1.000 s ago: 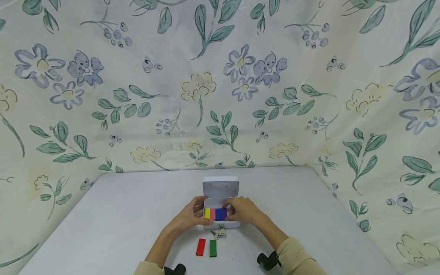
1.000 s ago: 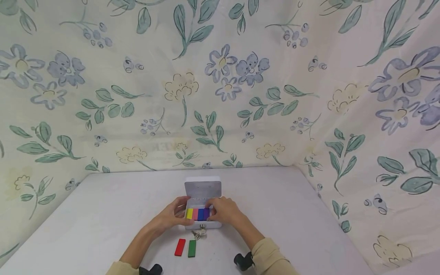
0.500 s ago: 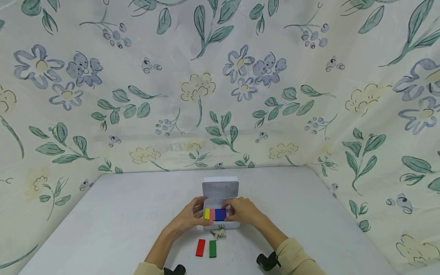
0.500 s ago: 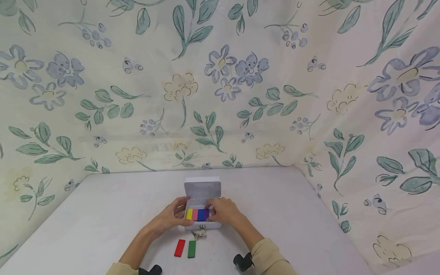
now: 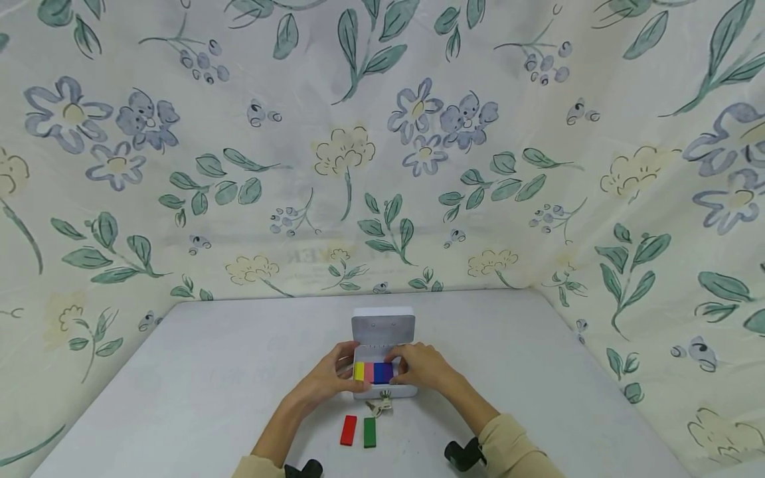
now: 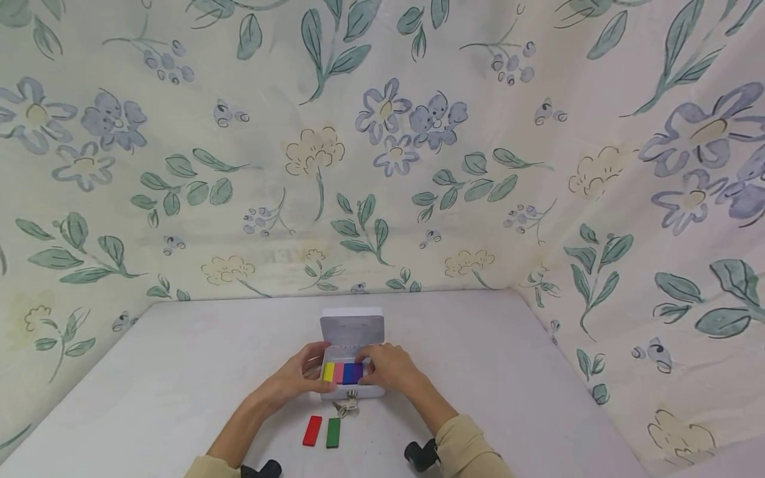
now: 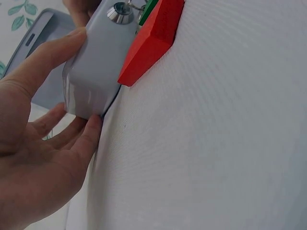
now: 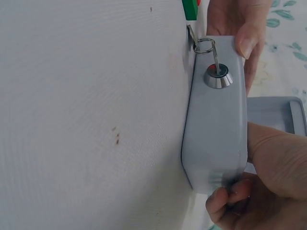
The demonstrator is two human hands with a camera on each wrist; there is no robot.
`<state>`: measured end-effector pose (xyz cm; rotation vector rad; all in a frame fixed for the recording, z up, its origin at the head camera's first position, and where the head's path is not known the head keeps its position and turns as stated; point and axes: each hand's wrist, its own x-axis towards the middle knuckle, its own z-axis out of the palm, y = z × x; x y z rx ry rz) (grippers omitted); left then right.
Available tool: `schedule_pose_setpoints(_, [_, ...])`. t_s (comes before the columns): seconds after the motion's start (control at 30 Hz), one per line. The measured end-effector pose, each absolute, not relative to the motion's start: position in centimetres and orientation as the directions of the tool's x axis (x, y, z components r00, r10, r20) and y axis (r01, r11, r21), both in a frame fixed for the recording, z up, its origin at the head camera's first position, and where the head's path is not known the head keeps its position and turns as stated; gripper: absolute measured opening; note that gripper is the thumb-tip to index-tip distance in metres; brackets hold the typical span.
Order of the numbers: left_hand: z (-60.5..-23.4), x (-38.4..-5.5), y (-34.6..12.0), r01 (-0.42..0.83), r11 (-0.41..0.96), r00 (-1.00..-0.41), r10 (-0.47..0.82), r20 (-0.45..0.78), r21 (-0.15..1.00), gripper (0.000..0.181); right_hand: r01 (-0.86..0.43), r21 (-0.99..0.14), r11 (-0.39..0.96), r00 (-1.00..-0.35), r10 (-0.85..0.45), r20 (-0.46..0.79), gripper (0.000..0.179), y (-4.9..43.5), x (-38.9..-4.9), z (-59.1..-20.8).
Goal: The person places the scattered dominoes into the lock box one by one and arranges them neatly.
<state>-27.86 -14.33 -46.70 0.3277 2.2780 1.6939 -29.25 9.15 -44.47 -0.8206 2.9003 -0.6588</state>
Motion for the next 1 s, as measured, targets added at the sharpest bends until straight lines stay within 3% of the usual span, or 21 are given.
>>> schedule_pose_setpoints(1.0, [-46.65,-27.84,-14.41,0.025,0.276,-0.932,0.353,-0.077,0.961,0.091,-0.480,-0.417,0.772,-0.861,-0.505,0.059,0.037,9.06,-29.13,-44.34])
